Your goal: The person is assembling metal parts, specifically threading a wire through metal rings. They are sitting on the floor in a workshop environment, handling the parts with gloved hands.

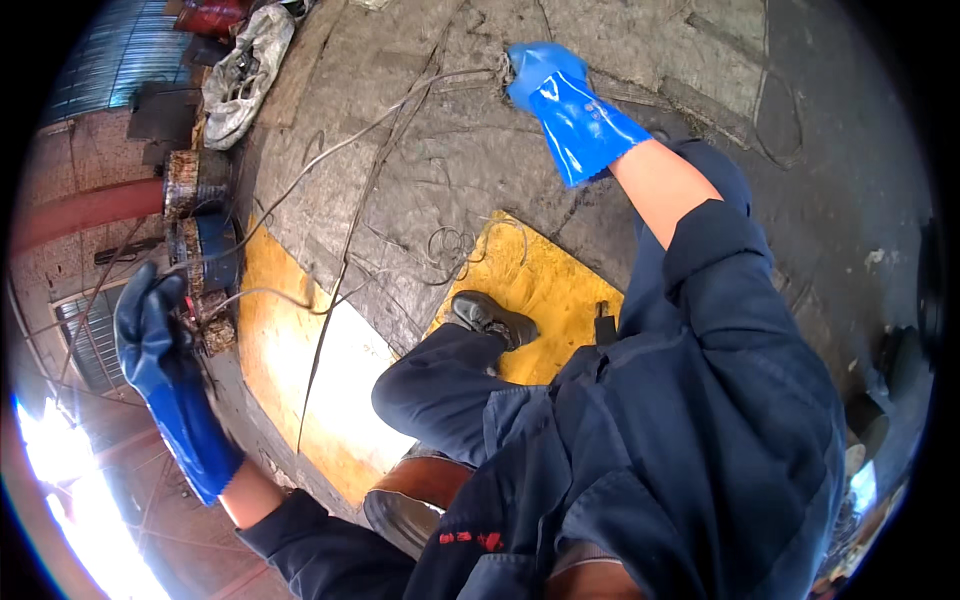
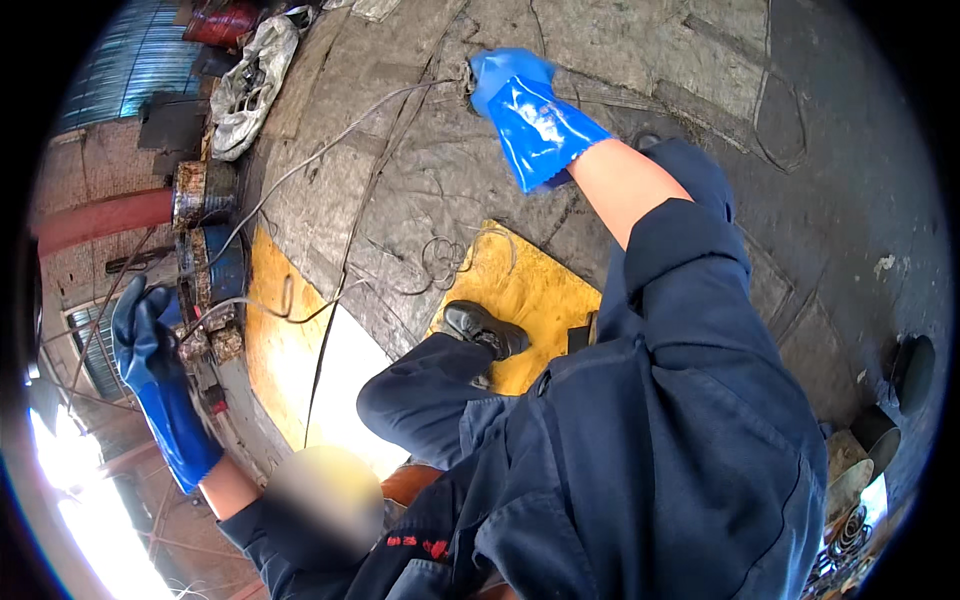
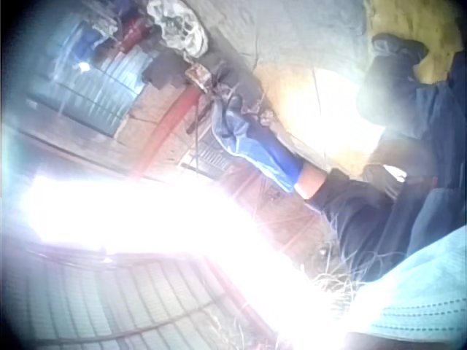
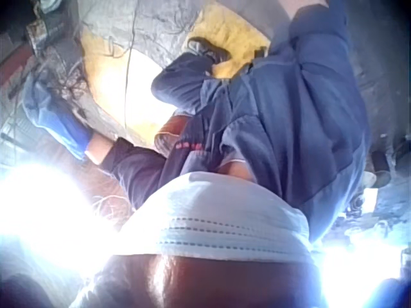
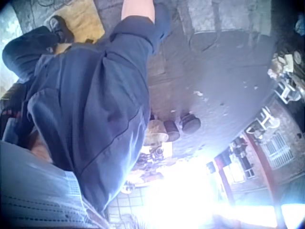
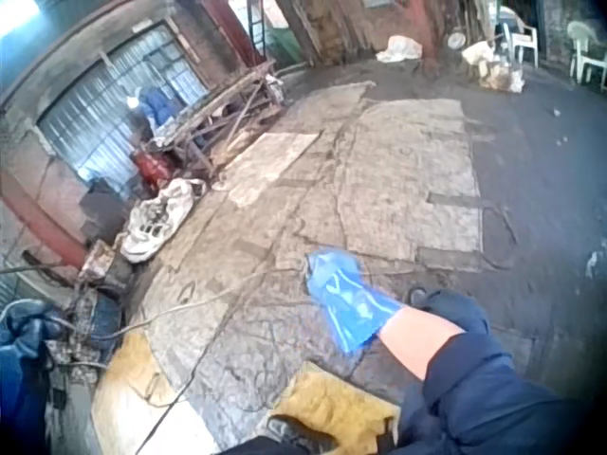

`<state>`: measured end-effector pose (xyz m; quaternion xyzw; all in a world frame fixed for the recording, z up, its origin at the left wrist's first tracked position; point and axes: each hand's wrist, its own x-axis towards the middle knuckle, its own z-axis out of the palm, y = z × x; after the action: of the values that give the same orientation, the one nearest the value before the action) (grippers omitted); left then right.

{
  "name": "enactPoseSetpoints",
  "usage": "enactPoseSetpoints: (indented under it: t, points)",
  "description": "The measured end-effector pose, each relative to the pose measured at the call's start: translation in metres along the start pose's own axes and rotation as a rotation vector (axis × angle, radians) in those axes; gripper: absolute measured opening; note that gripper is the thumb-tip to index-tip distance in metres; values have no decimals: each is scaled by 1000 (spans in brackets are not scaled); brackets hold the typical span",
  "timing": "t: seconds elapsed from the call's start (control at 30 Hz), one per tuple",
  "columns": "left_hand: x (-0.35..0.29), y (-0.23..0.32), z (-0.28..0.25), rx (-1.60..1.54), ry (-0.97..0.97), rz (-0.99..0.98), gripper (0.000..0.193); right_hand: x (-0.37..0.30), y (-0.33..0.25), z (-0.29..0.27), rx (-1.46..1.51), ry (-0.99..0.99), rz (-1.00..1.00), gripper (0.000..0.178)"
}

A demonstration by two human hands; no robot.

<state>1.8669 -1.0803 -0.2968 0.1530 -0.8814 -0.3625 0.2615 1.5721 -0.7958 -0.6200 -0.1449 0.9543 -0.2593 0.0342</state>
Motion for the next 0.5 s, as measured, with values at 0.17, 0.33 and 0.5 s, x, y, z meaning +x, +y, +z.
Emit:
enactPoseSetpoints:
  t: [0.17,0.33,0.5]
  points:
    - [47,-69,-123,22,172,-67,32,10,15,8,40,87,-5,33]
    - [65,-95,-142,170,208,42,33,0,25,-2,-48,120,-25,33]
    - [77,-119,-205,217,345,50,33,3,51,-1,-43,201,-3,35]
